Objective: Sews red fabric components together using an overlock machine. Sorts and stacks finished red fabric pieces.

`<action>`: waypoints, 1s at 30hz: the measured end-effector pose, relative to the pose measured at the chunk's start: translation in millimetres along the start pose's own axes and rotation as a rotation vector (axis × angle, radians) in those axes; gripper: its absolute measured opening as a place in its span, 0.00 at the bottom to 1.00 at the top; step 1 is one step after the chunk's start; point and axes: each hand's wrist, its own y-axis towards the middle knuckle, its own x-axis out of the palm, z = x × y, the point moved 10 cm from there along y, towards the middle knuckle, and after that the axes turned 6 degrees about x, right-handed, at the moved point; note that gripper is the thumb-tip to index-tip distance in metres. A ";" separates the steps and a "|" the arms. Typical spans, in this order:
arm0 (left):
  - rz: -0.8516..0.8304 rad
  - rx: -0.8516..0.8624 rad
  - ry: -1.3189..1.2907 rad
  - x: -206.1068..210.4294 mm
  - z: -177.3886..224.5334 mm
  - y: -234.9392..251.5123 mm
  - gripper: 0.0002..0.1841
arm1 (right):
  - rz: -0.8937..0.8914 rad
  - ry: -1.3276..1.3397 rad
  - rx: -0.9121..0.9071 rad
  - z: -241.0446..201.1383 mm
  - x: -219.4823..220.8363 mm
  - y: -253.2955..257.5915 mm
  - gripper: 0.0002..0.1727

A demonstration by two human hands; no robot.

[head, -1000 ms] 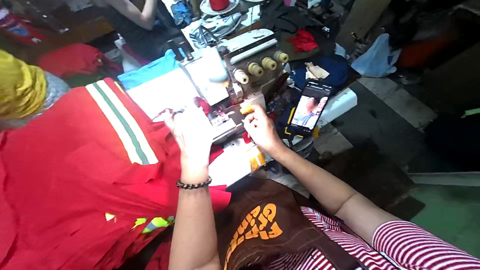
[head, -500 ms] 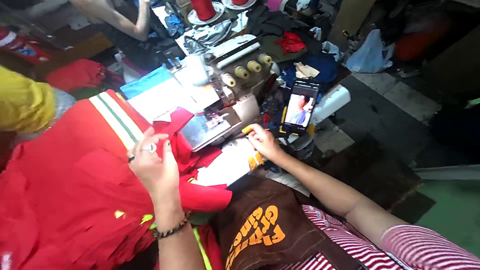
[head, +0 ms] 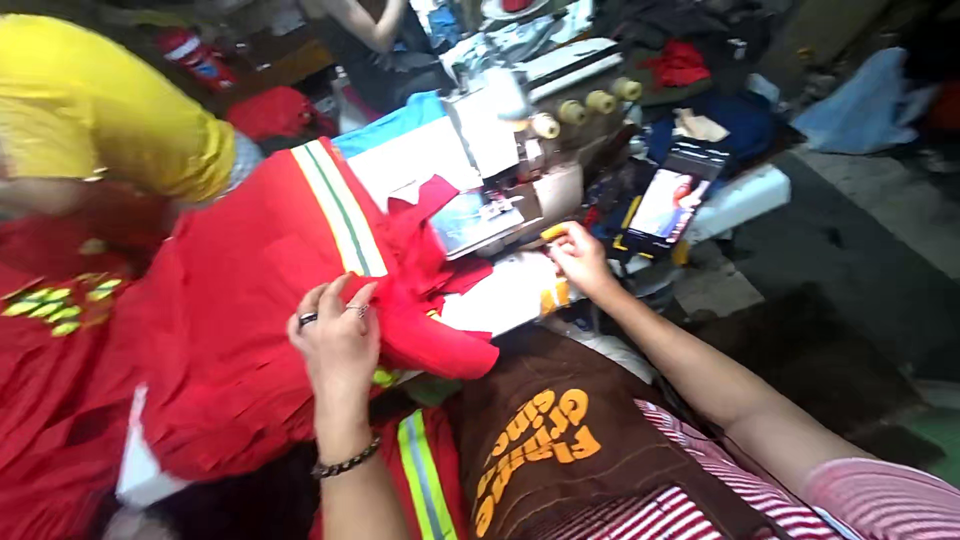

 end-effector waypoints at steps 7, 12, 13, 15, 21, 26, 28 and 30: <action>-0.131 0.058 -0.161 19.3 -10.7 27.9 0.10 | -0.101 0.082 0.041 -13.6 -3.0 -5.3 0.15; -0.078 0.126 -0.435 14.0 38.9 29.9 0.16 | -0.270 0.055 -0.220 -72.4 18.9 -28.7 0.15; -0.082 0.103 -0.451 14.0 49.9 30.2 0.15 | -0.309 0.030 -0.295 -83.2 26.0 -33.5 0.15; -0.082 0.042 -0.479 16.3 68.5 31.1 0.12 | -0.352 -0.034 -0.409 -98.7 38.1 -41.7 0.17; 0.031 0.062 -0.511 13.9 144.5 26.6 0.07 | -0.298 -0.177 -0.436 -118.5 50.3 -55.4 0.33; 0.074 0.115 -0.520 4.0 179.5 25.3 0.08 | -0.240 -0.149 -0.473 -109.0 43.0 -55.9 0.24; 0.070 0.109 -0.533 -1.4 177.2 26.0 0.07 | -0.242 -0.105 -0.446 -100.9 35.2 -54.2 0.21; 0.073 0.084 -0.580 -5.7 169.3 26.3 0.08 | -0.247 -0.030 -0.407 -96.9 23.6 -51.9 0.16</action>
